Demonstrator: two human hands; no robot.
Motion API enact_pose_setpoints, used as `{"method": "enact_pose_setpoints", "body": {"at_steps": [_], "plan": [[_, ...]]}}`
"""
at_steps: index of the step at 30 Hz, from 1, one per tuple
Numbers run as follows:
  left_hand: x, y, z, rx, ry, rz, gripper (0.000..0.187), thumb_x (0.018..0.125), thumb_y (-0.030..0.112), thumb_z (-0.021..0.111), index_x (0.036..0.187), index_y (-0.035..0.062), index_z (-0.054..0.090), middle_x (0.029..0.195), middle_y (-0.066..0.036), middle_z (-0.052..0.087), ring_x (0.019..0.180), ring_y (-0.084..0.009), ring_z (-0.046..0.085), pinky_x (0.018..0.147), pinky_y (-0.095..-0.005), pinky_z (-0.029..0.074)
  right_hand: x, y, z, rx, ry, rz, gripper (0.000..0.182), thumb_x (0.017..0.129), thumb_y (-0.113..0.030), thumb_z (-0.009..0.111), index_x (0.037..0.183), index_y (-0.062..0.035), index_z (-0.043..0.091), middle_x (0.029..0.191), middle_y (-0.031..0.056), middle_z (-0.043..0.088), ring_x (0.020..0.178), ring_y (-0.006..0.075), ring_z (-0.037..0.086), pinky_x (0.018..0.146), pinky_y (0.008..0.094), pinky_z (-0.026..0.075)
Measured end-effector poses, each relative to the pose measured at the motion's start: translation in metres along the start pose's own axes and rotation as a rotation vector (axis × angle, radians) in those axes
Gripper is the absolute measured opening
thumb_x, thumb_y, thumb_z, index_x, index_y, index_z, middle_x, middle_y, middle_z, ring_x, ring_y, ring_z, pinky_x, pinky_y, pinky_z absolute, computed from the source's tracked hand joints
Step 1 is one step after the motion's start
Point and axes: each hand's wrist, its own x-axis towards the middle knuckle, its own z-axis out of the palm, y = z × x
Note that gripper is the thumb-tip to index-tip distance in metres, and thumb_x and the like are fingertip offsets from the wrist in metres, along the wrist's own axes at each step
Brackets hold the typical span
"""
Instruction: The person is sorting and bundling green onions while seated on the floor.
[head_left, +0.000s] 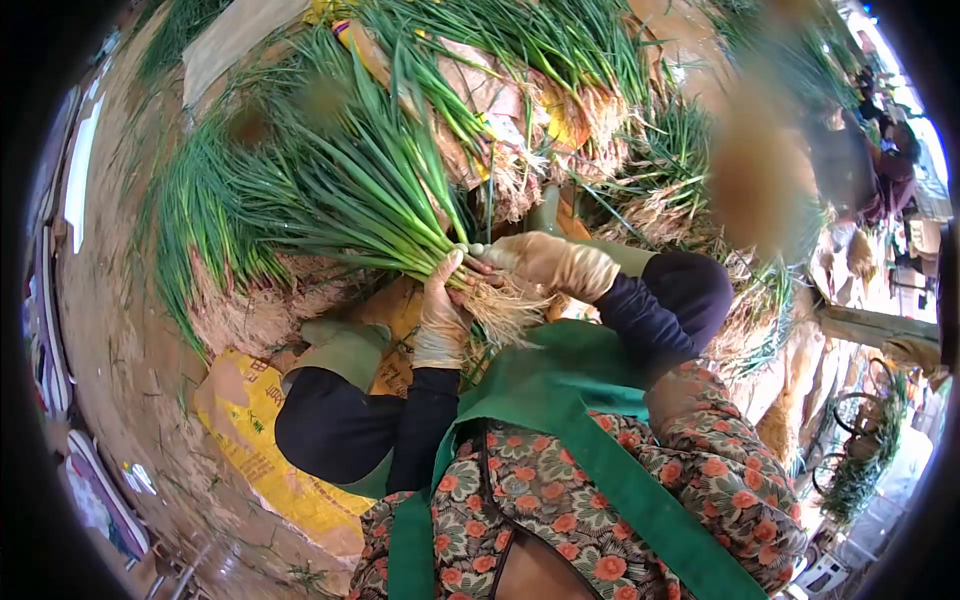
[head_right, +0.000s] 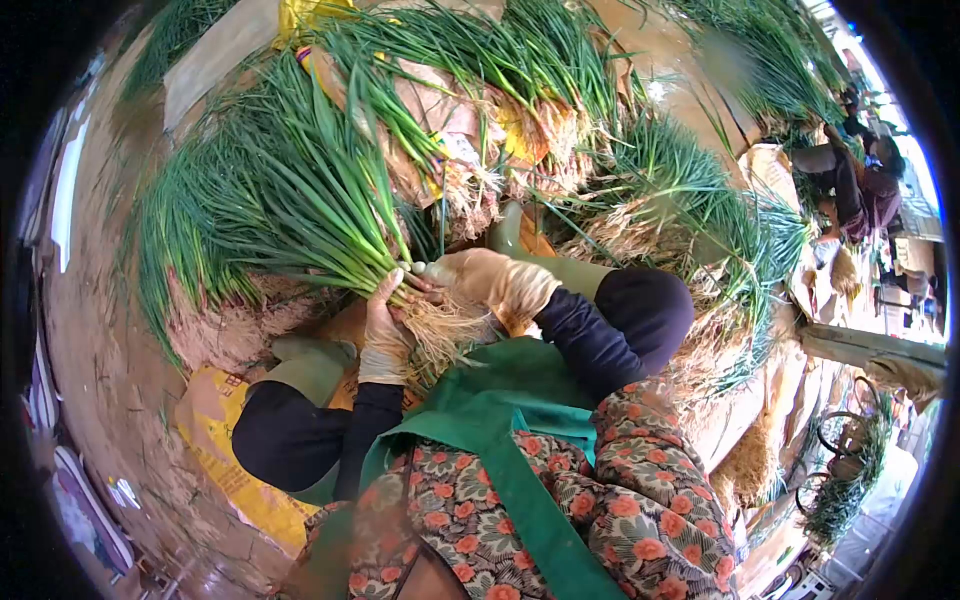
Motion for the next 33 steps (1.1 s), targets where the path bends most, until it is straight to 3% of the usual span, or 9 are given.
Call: {"method": "enact_pose_setpoints", "body": {"at_steps": [5,9,11,12,15,17,18,21,33], "plan": [[0.002,-0.009,-0.009,-0.11,-0.026,-0.021,0.033,0.082,0.028,0.055,0.076,-0.0043,0.054,0.074,-0.016,0.058,0.08,-0.0264,0.057,0.073,-0.04,0.049,0.041,-0.01,-0.006,0.866,0.053,0.485,0.028,0.088,-0.037,0.05,0.087,-0.0115,0.06,0.067,0.0005,0.055,0.048,0.0082,0.043,0.043,0.0232,0.037],[-0.007,0.001,-0.011,-0.074,-0.064,0.043,0.036,0.082,0.031,0.054,0.083,-0.0056,0.055,0.072,-0.015,0.058,0.065,-0.0244,0.055,0.068,-0.0392,0.05,0.062,0.015,0.038,1.093,0.033,0.325,0.03,0.085,-0.033,0.056,0.094,-0.0042,0.055,0.072,0.0036,0.057,0.06,0.0114,0.053,0.052,0.0239,0.042],[-0.015,0.005,-0.017,-0.111,-0.131,0.071,0.04,0.082,0.034,0.055,0.096,-0.0036,0.052,0.073,-0.013,0.058,0.063,-0.0235,0.056,0.068,-0.0413,0.05,0.062,0.025,0.063,0.614,0.361,0.344,0.029,0.085,-0.03,0.056,0.092,-0.0013,0.055,0.069,0.0057,0.057,0.065,0.0154,0.055,0.057,0.0272,0.044],[-0.017,0.004,-0.01,-0.279,-0.115,0.088,0.04,0.081,0.033,0.056,0.097,-0.004,0.051,0.073,-0.014,0.058,0.061,-0.0244,0.058,0.065,-0.0408,0.052,0.056,0.037,0.058,-0.01,0.272,0.383,0.029,0.086,-0.027,0.054,0.094,0.0012,0.054,0.071,0.01,0.058,0.065,0.0198,0.055,0.062,0.0317,0.046],[-0.013,0.007,-0.016,-0.378,-0.2,0.121,0.041,0.083,0.032,0.056,0.106,-0.0007,0.049,0.075,-0.01,0.058,0.072,-0.0213,0.058,0.066,-0.0391,0.052,0.047,0.058,0.036,-0.181,-0.278,0.201,0.02,0.085,-0.022,0.055,0.092,-0.003,0.056,0.082,0.0138,0.06,0.077,0.0205,0.055,0.072,0.0315,0.045],[-0.013,0.014,-0.003,-0.455,-0.268,0.134,0.039,0.084,0.03,0.056,0.109,0.0009,0.049,0.076,-0.008,0.057,0.077,-0.0193,0.056,0.067,-0.0373,0.05,0.069,0.075,-0.004,-0.883,-0.071,-0.303,0.024,0.087,-0.021,0.05,0.101,-0.0041,0.059,0.104,0.0125,0.059,0.1,0.025,0.054,0.084,0.0322,0.044],[-0.011,0.017,0.011,-0.481,-0.217,0.158,0.038,0.084,0.026,0.057,0.114,0.0029,0.048,0.076,-0.006,0.055,0.078,-0.0181,0.054,0.064,-0.0354,0.049,0.083,0.085,-0.023,-0.271,0.337,0.234,0.023,0.085,-0.02,0.052,0.1,-0.005,0.059,0.104,0.0126,0.06,0.095,0.0263,0.057,0.082,0.0321,0.045],[-0.009,0.02,0.007,-0.294,-0.069,0.026,0.041,0.084,0.033,0.056,0.109,0.0016,0.047,0.073,-0.007,0.055,0.074,-0.0183,0.055,0.066,-0.0351,0.051,0.1,0.092,-0.073,-0.509,0.767,0.188,0.03,0.082,-0.032,0.054,0.09,-0.0041,0.061,0.084,0.0186,0.063,0.082,0.0332,0.06,0.072,0.0379,0.047],[0.011,-0.002,0.009,-0.392,-0.006,0.034,0.038,0.084,0.027,0.055,0.107,-0.0025,0.048,0.082,-0.017,0.057,0.085,-0.0252,0.058,0.074,-0.0394,0.051,0.018,0.019,-0.023,-0.397,-0.277,-0.184,0.029,0.078,-0.018,0.056,0.105,-0.0062,0.057,0.092,0.0153,0.061,0.086,0.0312,0.059,0.074,0.037,0.048]]}}
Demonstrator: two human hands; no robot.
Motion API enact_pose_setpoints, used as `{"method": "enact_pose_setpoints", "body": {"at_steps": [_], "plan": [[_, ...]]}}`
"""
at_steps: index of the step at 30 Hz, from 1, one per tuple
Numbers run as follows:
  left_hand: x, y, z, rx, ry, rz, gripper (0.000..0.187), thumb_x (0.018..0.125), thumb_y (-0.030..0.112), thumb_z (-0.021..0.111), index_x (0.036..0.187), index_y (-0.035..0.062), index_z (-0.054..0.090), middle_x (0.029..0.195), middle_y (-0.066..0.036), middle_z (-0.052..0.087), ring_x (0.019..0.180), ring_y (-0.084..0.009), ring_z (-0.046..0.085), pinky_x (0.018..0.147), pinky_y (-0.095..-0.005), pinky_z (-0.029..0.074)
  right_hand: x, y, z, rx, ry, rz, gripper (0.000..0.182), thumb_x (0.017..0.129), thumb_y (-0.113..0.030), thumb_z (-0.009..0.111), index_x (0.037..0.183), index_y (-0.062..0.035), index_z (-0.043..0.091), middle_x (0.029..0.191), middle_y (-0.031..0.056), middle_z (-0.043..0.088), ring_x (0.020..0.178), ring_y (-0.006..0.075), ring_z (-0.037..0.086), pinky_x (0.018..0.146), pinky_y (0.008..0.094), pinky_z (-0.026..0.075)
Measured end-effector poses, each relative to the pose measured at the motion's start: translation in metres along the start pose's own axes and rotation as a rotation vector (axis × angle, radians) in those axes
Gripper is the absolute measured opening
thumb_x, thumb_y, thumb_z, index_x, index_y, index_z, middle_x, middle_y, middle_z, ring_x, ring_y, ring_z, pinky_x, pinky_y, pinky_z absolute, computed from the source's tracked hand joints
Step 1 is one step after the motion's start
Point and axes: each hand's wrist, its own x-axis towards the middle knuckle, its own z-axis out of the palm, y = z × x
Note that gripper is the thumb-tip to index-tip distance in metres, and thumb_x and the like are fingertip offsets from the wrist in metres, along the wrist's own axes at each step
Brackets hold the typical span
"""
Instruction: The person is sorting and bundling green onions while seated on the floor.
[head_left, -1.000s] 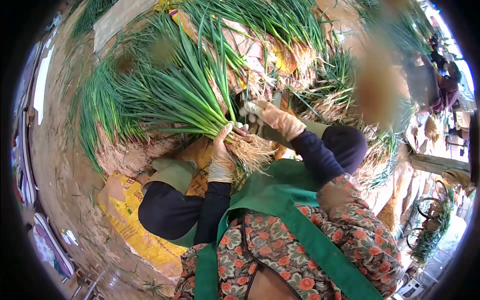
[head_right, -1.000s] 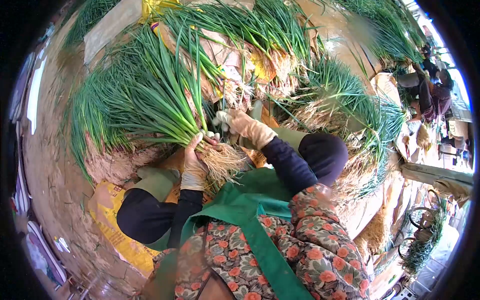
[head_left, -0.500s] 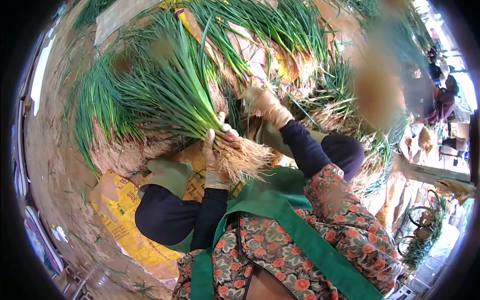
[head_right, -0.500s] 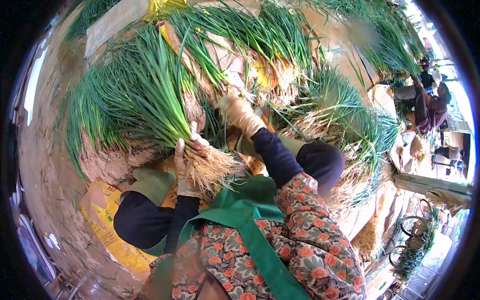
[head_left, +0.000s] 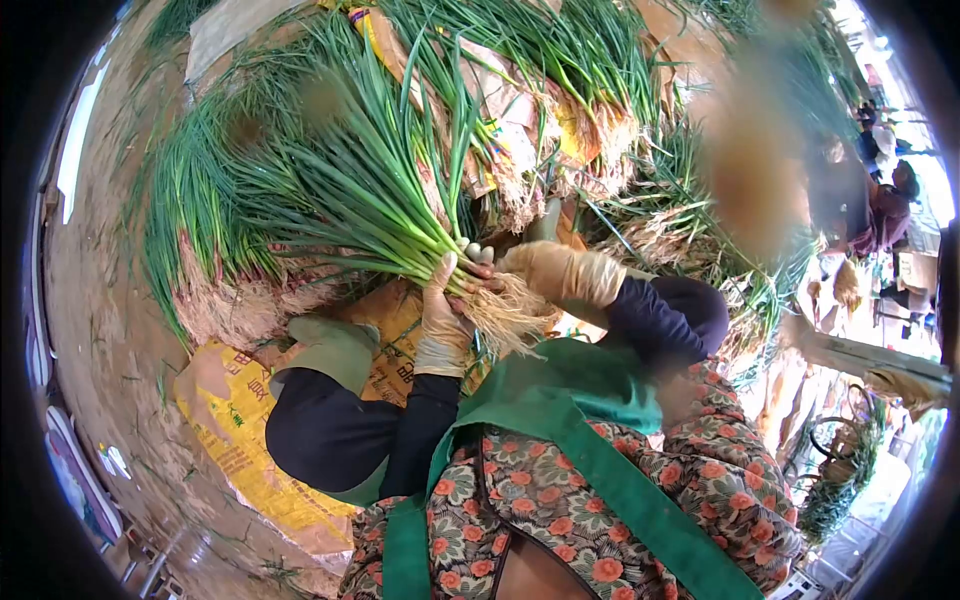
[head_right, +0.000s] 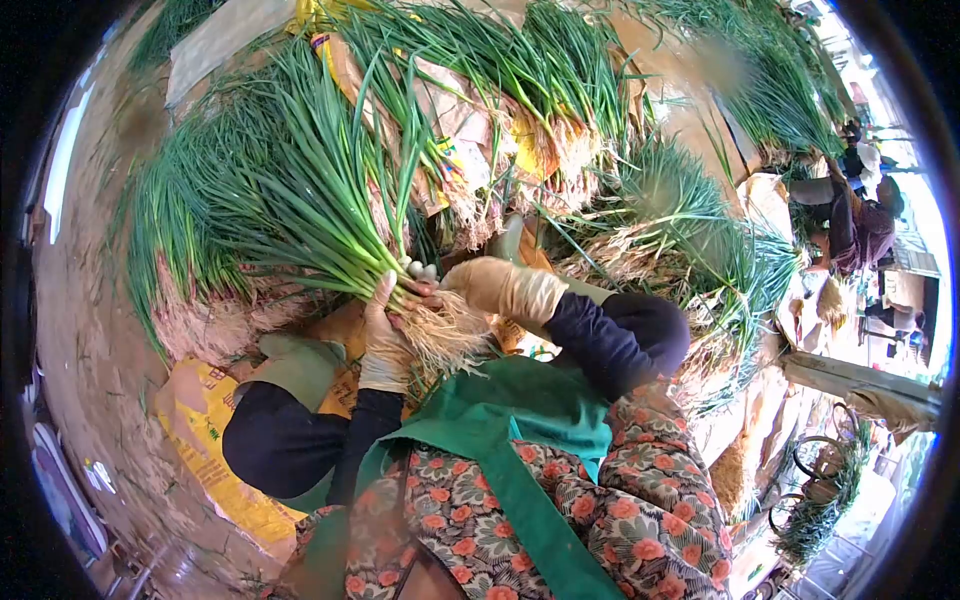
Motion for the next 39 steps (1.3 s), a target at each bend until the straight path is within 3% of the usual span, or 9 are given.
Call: {"method": "enact_pose_setpoints", "body": {"at_steps": [2,3,5,12,16,19,27,30,39], "plan": [[-0.001,0.01,-0.01,-0.149,-0.253,-0.097,0.04,0.082,0.028,0.058,0.108,0.0003,0.046,0.082,-0.015,0.055,0.082,-0.0224,0.056,0.067,-0.0341,0.05,0.007,0.034,-0.016,-0.521,0.252,-0.419,0.027,0.081,-0.012,0.054,0.104,-0.0006,0.058,0.092,0.0136,0.063,0.08,0.0263,0.061,0.075,0.0341,0.049],[-0.007,0.021,-0.003,0.14,-0.197,-0.001,0.038,0.082,0.03,0.058,0.104,0.001,0.047,0.081,-0.01,0.054,0.077,-0.0185,0.054,0.066,-0.032,0.049,0.016,0.037,-0.024,0.066,0.276,0.165,0.025,0.085,-0.019,0.051,0.102,-0.0026,0.06,0.094,0.0137,0.064,0.082,0.0252,0.062,0.075,0.0322,0.049],[-0.014,0.027,0.002,0.087,-0.211,0.044,0.039,0.081,0.034,0.058,0.103,0.0032,0.048,0.082,-0.004,0.052,0.075,-0.0153,0.051,0.076,-0.035,0.044,0.042,0.035,-0.049,0.019,0.538,0.577,0.028,0.085,-0.028,0.053,0.098,-0.0046,0.062,0.09,0.0182,0.063,0.084,0.029,0.061,0.072,0.0339,0.048],[-0.025,0.03,0.016,-0.166,-0.256,0.054,0.058,0.086,0.029,0.053,0.133,0.0059,0.028,0.093,-0.001,0.05,0.083,-0.0123,0.051,0.096,-0.0433,0.035,0.096,0.086,-0.033,-0.284,0.522,0.56,0.019,0.082,-0.02,0.054,0.082,-0.0041,0.064,0.073,0.0132,0.063,0.067,0.0241,0.06,0.064,0.0334,0.047],[0.008,0.032,-0.027,0.357,-0.135,0.14,0.043,0.084,0.031,0.055,0.114,-0.0001,0.047,0.09,-0.011,0.061,0.096,-0.0277,0.057,0.086,-0.0458,0.046,0.077,0.06,-0.059,0.738,0.875,0.32,0.012,0.081,-0.014,0.059,0.082,-0.0018,0.062,0.066,0.0009,0.06,0.06,0.0099,0.052,0.056,0.0251,0.043],[-0.007,0.016,0.02,-0.016,0.03,-0.041,0.045,0.083,0.028,0.056,0.11,-0.0055,0.045,0.099,-0.018,0.056,0.087,-0.0281,0.059,0.083,-0.0423,0.048,0.042,0.006,-0.056,-0.085,0.445,0.373,0.024,0.08,-0.027,0.061,0.086,-0.0035,0.061,0.07,0.0131,0.061,0.062,0.0207,0.059,0.055,0.032,0.046],[-0.003,0.025,0.001,0.22,-0.016,-0.182,0.046,0.081,0.03,0.058,0.093,-0.013,0.05,0.081,-0.018,0.057,0.066,-0.0221,0.058,0.066,-0.0348,0.052,-0.011,-0.049,-0.017,0.033,0.222,0.03,0.027,0.08,-0.014,0.055,0.106,-0.0077,0.059,0.086,0.0157,0.06,0.085,0.0319,0.058,0.077,0.0345,0.047],[-0.002,0.021,-0.005,0.22,0.008,-0.14,0.044,0.081,0.032,0.057,0.089,-0.0108,0.055,0.086,-0.018,0.058,0.07,-0.0243,0.059,0.067,-0.0381,0.053,-0.003,-0.044,-0.027,1.063,0.032,0.478,0.031,0.086,-0.027,0.056,0.106,-0.0039,0.058,0.086,0.0037,0.061,0.082,0.0183,0.058,0.073,0.0288,0.046],[-0.004,0.018,-0.002,0.18,-0.11,-0.099,0.041,0.082,0.034,0.055,0.078,-0.007,0.054,0.077,-0.014,0.054,0.067,-0.0218,0.052,0.066,-0.0344,0.047,0.081,-0.036,0.008,1.481,0.538,0.664,0.022,0.091,-0.025,0.043,0.08,-0.0096,0.052,0.054,-0.0041,0.044,0.043,0.0095,0.039,0.037,0.0239,0.033]]}}
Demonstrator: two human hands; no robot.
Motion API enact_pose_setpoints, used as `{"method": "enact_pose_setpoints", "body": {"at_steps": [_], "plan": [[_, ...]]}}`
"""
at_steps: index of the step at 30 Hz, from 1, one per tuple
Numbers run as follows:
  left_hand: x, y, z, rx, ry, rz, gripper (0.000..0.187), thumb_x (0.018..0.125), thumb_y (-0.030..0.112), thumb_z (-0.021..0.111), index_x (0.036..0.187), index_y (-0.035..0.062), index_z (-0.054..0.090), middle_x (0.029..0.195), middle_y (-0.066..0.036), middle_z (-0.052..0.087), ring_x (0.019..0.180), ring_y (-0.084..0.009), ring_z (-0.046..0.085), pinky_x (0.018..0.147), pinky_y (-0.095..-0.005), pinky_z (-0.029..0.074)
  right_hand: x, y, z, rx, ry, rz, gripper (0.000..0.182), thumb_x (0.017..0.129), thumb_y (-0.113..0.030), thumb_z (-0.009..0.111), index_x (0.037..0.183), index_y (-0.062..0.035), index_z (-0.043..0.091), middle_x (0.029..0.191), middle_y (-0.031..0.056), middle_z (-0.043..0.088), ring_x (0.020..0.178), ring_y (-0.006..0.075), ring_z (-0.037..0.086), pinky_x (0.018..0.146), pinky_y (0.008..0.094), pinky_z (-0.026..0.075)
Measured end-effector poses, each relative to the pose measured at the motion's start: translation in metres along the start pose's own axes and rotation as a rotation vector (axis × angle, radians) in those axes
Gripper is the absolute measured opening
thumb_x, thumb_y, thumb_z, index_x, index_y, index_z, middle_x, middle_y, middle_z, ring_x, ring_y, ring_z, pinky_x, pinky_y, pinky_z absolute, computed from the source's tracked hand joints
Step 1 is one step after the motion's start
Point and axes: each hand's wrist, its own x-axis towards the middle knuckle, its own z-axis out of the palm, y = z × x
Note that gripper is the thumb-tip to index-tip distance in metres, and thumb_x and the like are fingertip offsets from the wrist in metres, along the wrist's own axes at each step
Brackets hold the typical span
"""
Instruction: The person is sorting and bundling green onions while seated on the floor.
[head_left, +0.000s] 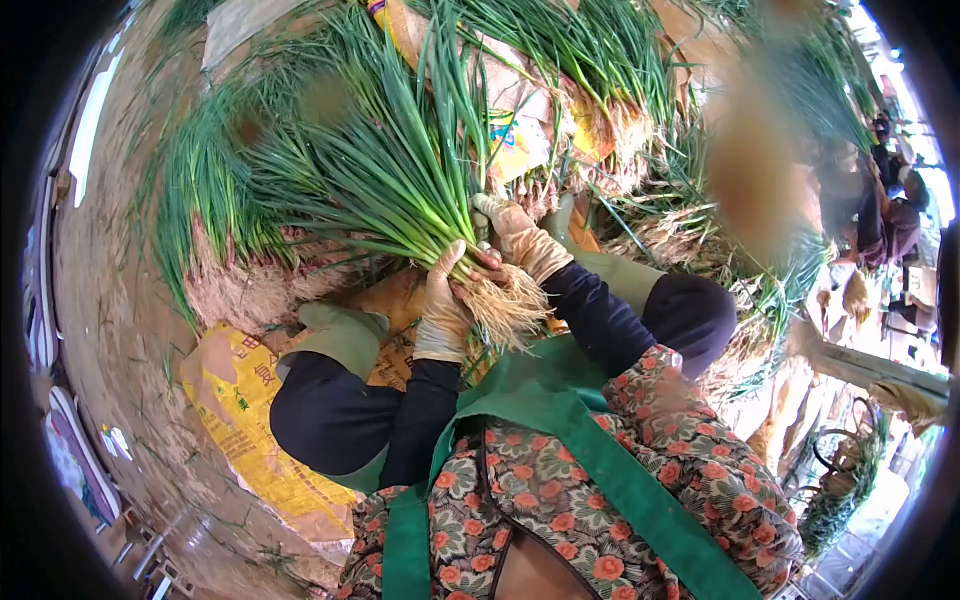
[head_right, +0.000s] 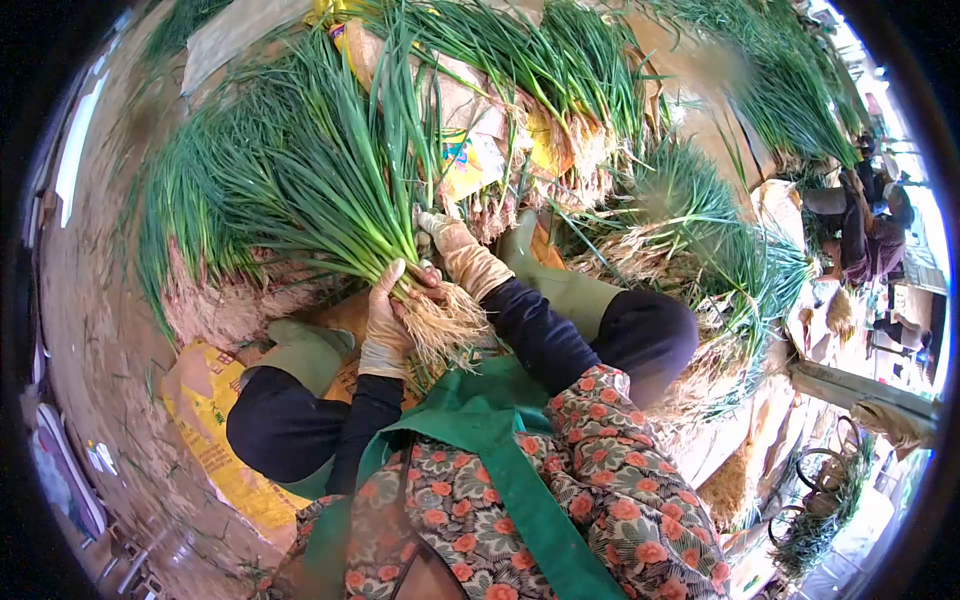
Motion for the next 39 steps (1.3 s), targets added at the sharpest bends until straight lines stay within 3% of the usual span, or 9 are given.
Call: {"method": "enact_pose_setpoints", "body": {"at_steps": [4,9,11,14,19,23,27,34,39], "plan": [[-0.002,0.0,-0.009,-0.084,-0.031,0.109,0.041,0.082,0.036,0.056,0.077,-0.0046,0.053,0.071,-0.013,0.051,0.065,-0.021,0.049,0.063,-0.0348,0.046,0.045,0.015,-0.061,0.298,-0.076,-0.023,0.02,0.089,-0.026,0.047,0.089,-0.0088,0.056,0.054,-0.0033,0.048,0.042,0.0111,0.039,0.038,0.0243,0.03],[0.0,0.001,-0.01,-0.097,-0.055,0.119,0.047,0.083,0.039,0.056,0.11,0.0015,0.045,0.07,-0.006,0.049,0.067,-0.0165,0.049,0.067,-0.0374,0.046,0.015,0.011,-0.077,-1.452,-0.06,-0.659,0.042,0.082,-0.038,0.055,0.1,-0.0003,0.056,0.078,0.015,0.063,0.068,0.0304,0.061,0.065,0.0385,0.048],[0.001,0.004,-0.018,-0.104,-0.097,0.074,0.051,0.082,0.039,0.057,0.116,0.003,0.042,0.069,-0.006,0.05,0.065,-0.0152,0.05,0.069,-0.0389,0.047,0.003,-0.041,-0.076,-1.444,-0.109,0.165,0.033,0.083,-0.028,0.059,0.101,-0.0006,0.057,0.086,0.0179,0.06,0.083,0.0186,0.057,0.076,0.0265,0.045],[-0.006,0.004,-0.005,-0.003,0.013,0.175,0.045,0.082,0.034,0.059,0.112,0.0033,0.044,0.064,-0.005,0.05,0.059,-0.0143,0.051,0.076,-0.0412,0.048,0.02,-0.021,-0.114,-1.123,0.454,-0.345,0.032,0.081,-0.03,0.062,0.095,-0.0015,0.06,0.083,0.0134,0.063,0.08,0.0182,0.059,0.073,0.0305,0.047],[0.008,0.0,-0.025,-0.068,0.012,0.161,0.037,0.083,0.027,0.057,0.109,0.0026,0.046,0.078,-0.005,0.053,0.074,-0.0206,0.055,0.085,-0.0432,0.046,0.031,0.008,-0.098,-1.386,0.045,-0.183,0.035,0.082,-0.03,0.057,0.104,-0.0032,0.059,0.089,0.0197,0.062,0.087,0.0291,0.059,0.076,0.0346,0.046],[0.005,-0.003,0.001,0.005,0.176,0.162,0.041,0.084,0.027,0.055,0.106,-0.0074,0.049,0.084,-0.019,0.059,0.088,-0.0279,0.058,0.085,-0.0401,0.047,0.004,0.02,-0.088,-1.557,0.063,-1.001,0.025,0.081,-0.021,0.05,0.103,-0.0126,0.058,0.078,0.0137,0.063,0.074,0.0295,0.062,0.066,0.0372,0.049],[0.009,0.001,-0.021,0.064,0.056,-0.063,0.043,0.083,0.031,0.055,0.085,-0.0116,0.055,0.078,-0.02,0.059,0.067,-0.0275,0.062,0.062,-0.036,0.054,-0.078,-0.018,-0.031,-1.785,-0.308,-0.183,0.03,0.08,-0.026,0.053,0.106,-0.0101,0.056,0.081,0.0185,0.061,0.078,0.0353,0.06,0.068,0.0402,0.047],[-0.003,0.005,-0.002,0.127,0.057,-0.022,0.042,0.083,0.034,0.055,0.075,-0.0073,0.057,0.084,-0.017,0.058,0.069,-0.0255,0.062,0.066,-0.0344,0.053,-0.047,0.002,-0.033,-0.014,-0.746,0.124,0.032,0.089,-0.035,0.047,0.099,-0.0057,0.055,0.091,-0.0014,0.055,0.084,0.0112,0.049,0.077,0.0284,0.041],[-0.005,0.007,0.003,0.088,0.086,-0.055,0.042,0.082,0.034,0.056,0.075,-0.0073,0.057,0.086,-0.017,0.057,0.073,-0.0258,0.06,0.07,-0.0391,0.052,-0.015,-0.004,-0.007,0.189,-0.218,0.026,0.034,0.089,-0.037,0.047,0.103,-0.0073,0.053,0.077,-0.0027,0.049,0.057,0.0128,0.048,0.05,0.0247,0.042]]}}
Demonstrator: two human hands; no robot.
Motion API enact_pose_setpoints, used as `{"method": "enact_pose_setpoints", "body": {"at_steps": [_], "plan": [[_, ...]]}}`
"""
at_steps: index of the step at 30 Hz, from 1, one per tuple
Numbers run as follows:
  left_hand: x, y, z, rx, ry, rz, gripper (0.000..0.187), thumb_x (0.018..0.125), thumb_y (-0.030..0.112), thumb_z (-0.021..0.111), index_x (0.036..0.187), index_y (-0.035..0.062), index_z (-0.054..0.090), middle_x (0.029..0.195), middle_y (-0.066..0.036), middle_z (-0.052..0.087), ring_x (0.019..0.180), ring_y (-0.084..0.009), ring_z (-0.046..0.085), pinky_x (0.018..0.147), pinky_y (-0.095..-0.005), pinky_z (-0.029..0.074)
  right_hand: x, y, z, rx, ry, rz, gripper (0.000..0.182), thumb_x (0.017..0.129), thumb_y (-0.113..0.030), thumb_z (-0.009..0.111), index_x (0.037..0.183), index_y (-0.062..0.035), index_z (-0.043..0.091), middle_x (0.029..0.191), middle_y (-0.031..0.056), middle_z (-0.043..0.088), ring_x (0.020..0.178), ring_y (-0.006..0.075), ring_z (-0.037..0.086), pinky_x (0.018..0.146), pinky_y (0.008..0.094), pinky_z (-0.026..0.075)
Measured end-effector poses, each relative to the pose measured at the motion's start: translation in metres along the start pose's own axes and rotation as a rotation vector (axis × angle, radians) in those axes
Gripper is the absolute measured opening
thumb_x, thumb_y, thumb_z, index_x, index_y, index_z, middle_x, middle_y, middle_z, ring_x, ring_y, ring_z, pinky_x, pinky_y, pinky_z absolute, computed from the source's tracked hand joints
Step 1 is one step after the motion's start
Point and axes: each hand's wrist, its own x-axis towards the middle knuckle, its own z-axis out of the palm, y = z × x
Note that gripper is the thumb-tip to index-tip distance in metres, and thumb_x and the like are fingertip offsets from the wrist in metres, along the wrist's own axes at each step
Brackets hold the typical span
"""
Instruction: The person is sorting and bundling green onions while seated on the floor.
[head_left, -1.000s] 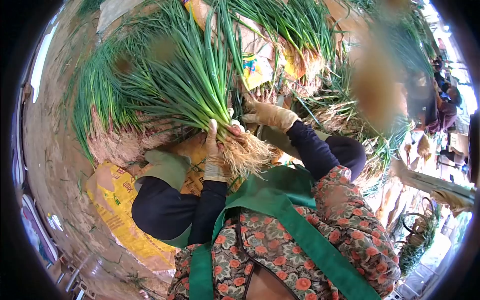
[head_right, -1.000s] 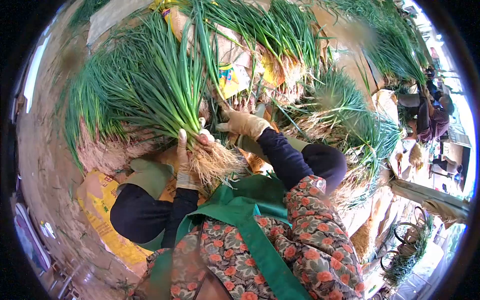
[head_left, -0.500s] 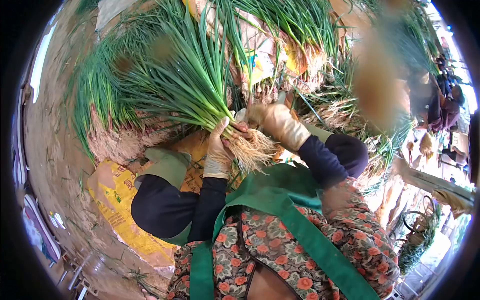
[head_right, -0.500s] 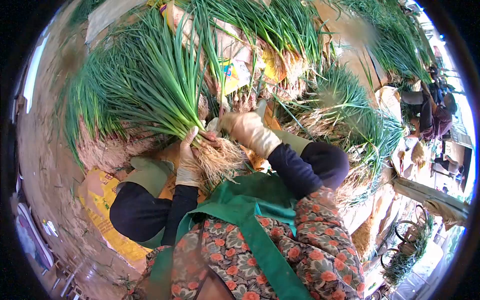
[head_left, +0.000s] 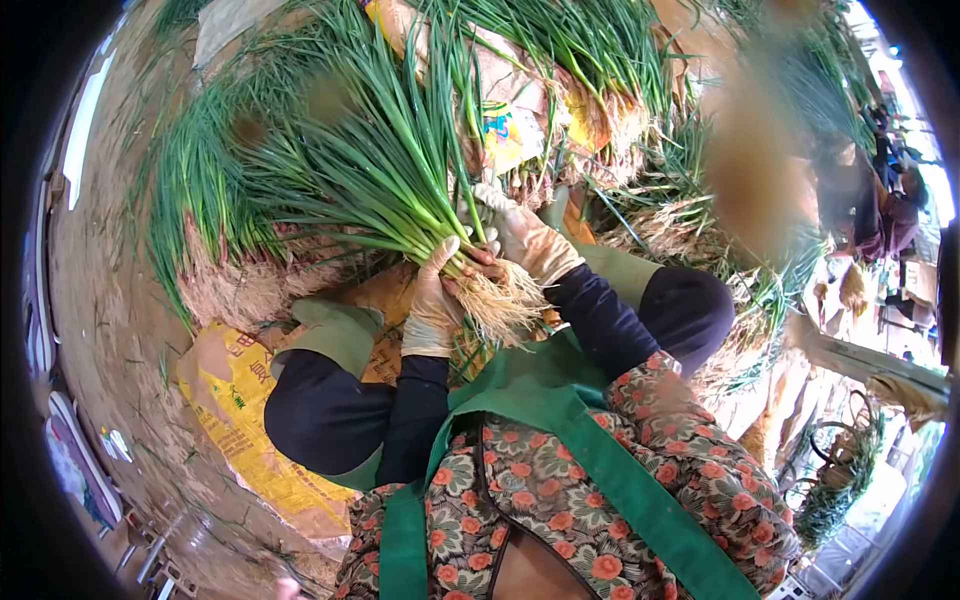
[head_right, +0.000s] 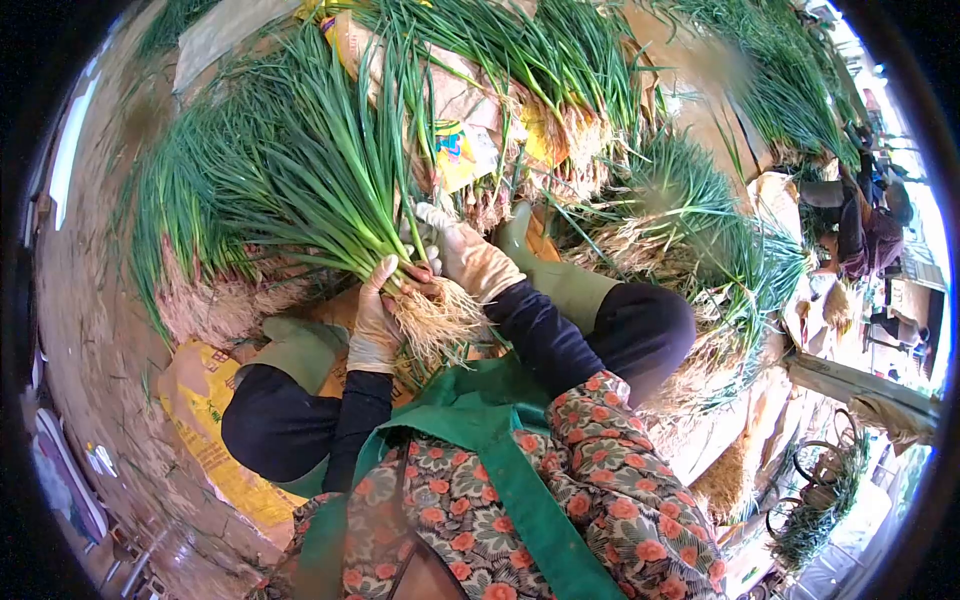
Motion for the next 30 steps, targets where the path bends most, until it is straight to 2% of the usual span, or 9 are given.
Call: {"method": "enact_pose_setpoints", "body": {"at_steps": [2,6,7,10,16,23,26,29,30], "plan": [[0.002,0.0,-0.006,0.038,-0.011,0.015,0.04,0.081,0.033,0.057,0.076,-0.0071,0.057,0.084,-0.017,0.056,0.073,-0.0248,0.058,0.07,-0.0392,0.05,0.009,-0.001,0.006,0.426,0.162,0.082,0.031,0.09,-0.035,0.046,0.067,-0.0151,0.043,0.048,-0.0069,0.028,0.04,0.0077,0.031,0.033,0.0227,0.025],[0.003,0.002,-0.02,-0.093,-0.145,0.199,0.045,0.083,0.03,0.055,0.106,-0.0083,0.048,0.08,-0.016,0.058,0.078,-0.0284,0.059,0.071,-0.0434,0.051,0.034,-0.004,-0.036,0.401,0.023,0.038,0.032,0.092,-0.031,0.042,0.064,-0.0161,0.039,0.044,-0.0082,0.024,0.033,0.0072,0.02,0.031,0.0233,0.018],[-0.002,0.002,-0.023,-0.171,-0.155,0.196,0.045,0.083,0.03,0.055,0.109,-0.0062,0.047,0.079,-0.015,0.057,0.077,-0.0269,0.059,0.071,-0.0429,0.051,0.027,-0.01,-0.043,-0.099,0.237,0.02,0.025,0.092,-0.028,0.041,0.075,-0.0136,0.051,0.047,-0.0057,0.029,0.037,0.008,0.029,0.035,0.0239,0.027],[0.0,0.005,-0.02,-0.353,-0.255,0.253,0.047,0.084,0.031,0.056,0.118,0.0011,0.044,0.082,-0.011,0.057,0.078,-0.0228,0.057,0.071,-0.0405,0.051,0.035,0.013,-0.112,-2.123,-0.448,-0.103,0.031,0.088,-0.03,0.049,0.097,-0.0014,0.057,0.081,0.0116,0.061,0.077,0.0264,0.06,0.069,0.0325,0.046],[0.009,0.004,-0.023,-0.295,-0.22,0.184,0.053,0.082,0.034,0.058,0.123,0.0034,0.041,0.086,-0.008,0.055,0.08,-0.0219,0.055,0.074,-0.0392,0.049,0.059,-0.03,-0.064,-1.465,0.526,-0.47,0.034,0.082,-0.035,0.057,0.096,-0.0038,0.061,0.08,0.0184,0.062,0.077,0.0296,0.061,0.07,0.0366,0.047],[0.009,0.004,0.005,-0.222,0.045,0.255,0.041,0.081,0.036,0.059,0.088,-0.0045,0.055,0.082,-0.015,0.057,0.074,-0.0253,0.059,0.073,-0.0386,0.051,0.02,-0.049,-0.019,-1.601,0.404,-0.531,0.03,0.079,-0.033,0.059,0.082,-0.0033,0.061,0.068,0.0156,0.061,0.066,0.0301,0.061,0.059,0.0377,0.048],[0.011,0.009,-0.009,-0.058,0.01,0.099,0.046,0.08,0.037,0.059,0.073,-0.008,0.056,0.078,-0.016,0.057,0.067,-0.0267,0.059,0.068,-0.0387,0.052,-0.026,-0.036,-0.013,-1.818,-0.126,-0.869,0.024,0.077,-0.021,0.059,0.096,-0.0053,0.061,0.074,0.0156,0.062,0.069,0.0316,0.061,0.063,0.0386,0.049],[0.009,0.005,-0.002,-0.123,0.009,0.035,0.046,0.081,0.036,0.057,0.075,-0.0095,0.056,0.081,-0.017,0.057,0.079,-0.0273,0.059,0.073,-0.0392,0.051,-0.047,-0.03,-0.003,-2.145,-0.247,-0.256,0.03,0.079,-0.023,0.057,0.101,-0.0024,0.056,0.079,0.0146,0.062,0.074,0.0324,0.061,0.061,0.0402,0.049],[0.009,0.004,-0.001,-0.14,0.025,0.046,0.046,0.08,0.036,0.057,0.076,-0.0093,0.056,0.081,-0.017,0.057,0.082,-0.0274,0.058,0.073,-0.0396,0.051,-0.044,-0.03,-0.02,-1.919,-0.354,-0.39,0.029,0.082,-0.024,0.054,0.104,-0.0038,0.056,0.083,0.0121,0.063,0.077,0.0274,0.061,0.066,0.0372,0.048]]}}
